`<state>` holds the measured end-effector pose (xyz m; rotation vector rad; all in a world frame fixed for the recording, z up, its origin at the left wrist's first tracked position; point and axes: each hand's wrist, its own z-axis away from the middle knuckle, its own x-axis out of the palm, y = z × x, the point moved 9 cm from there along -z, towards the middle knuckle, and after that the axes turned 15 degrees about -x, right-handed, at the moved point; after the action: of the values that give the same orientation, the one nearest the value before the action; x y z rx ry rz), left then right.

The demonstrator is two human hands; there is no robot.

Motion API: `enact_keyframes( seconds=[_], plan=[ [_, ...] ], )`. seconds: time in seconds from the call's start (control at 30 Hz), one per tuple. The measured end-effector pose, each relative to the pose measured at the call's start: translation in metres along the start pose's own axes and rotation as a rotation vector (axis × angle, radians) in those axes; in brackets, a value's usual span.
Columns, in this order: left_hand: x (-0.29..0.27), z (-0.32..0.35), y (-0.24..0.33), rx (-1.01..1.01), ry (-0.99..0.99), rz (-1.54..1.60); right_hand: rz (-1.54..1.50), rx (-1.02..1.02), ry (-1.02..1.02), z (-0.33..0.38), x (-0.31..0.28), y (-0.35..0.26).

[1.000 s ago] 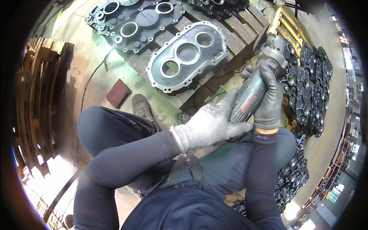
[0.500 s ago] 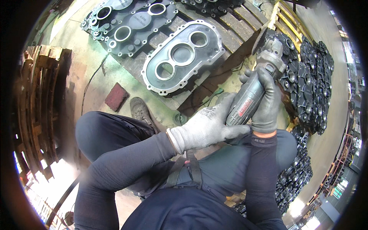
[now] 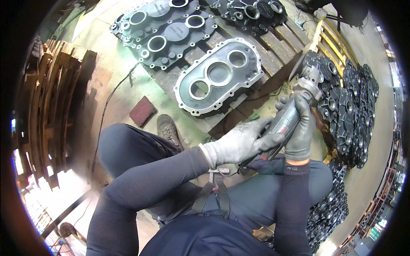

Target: The person sits on the floor and uses an angle grinder to smooth the edges and surfaces of metal engine parts. They handle each part one at a time, repositioning them as needed, and place finished pieces onto a nearby stack.

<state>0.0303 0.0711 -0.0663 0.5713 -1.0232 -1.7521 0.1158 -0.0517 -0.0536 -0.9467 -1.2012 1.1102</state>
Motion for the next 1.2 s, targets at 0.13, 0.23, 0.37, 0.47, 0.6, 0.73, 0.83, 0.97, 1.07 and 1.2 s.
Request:
enact_keyframes(
  seconds=[0.13,0.23,0.37,0.47,0.6,0.73,0.83,0.97,1.07,1.2],
  plan=[
    [-0.005,0.002,-0.001,-0.029,0.087,-0.007,0.009,0.016,0.015,-0.001,0.001,0.002],
    [0.011,0.007,0.001,0.071,0.139,0.164,0.010,-0.016,-0.004,-0.001,0.009,0.004],
    [0.012,0.007,-0.010,-0.042,0.213,0.150,0.057,-0.011,-0.045,-0.004,0.008,0.016],
    [0.011,0.006,-0.017,-0.074,0.175,0.108,0.057,0.004,-0.025,-0.001,0.008,0.019],
    [0.010,0.008,-0.022,-0.121,0.177,0.079,0.031,0.033,-0.028,0.002,0.012,0.025],
    [0.009,0.012,-0.019,-0.113,0.191,0.016,0.028,0.041,-0.048,-0.001,0.011,0.031],
    [0.002,0.008,-0.019,-0.051,0.135,0.019,0.065,0.030,-0.028,-0.003,0.008,0.026],
    [-0.039,-0.014,-0.045,0.104,0.273,-0.086,0.048,-0.026,0.025,-0.007,0.002,0.013],
    [-0.096,-0.029,-0.072,-0.046,0.737,-0.559,0.045,-0.054,0.059,-0.005,-0.003,-0.002],
    [-0.126,-0.068,-0.087,0.051,0.961,-0.881,-0.002,-0.045,0.072,0.000,0.000,-0.007]
  ],
)
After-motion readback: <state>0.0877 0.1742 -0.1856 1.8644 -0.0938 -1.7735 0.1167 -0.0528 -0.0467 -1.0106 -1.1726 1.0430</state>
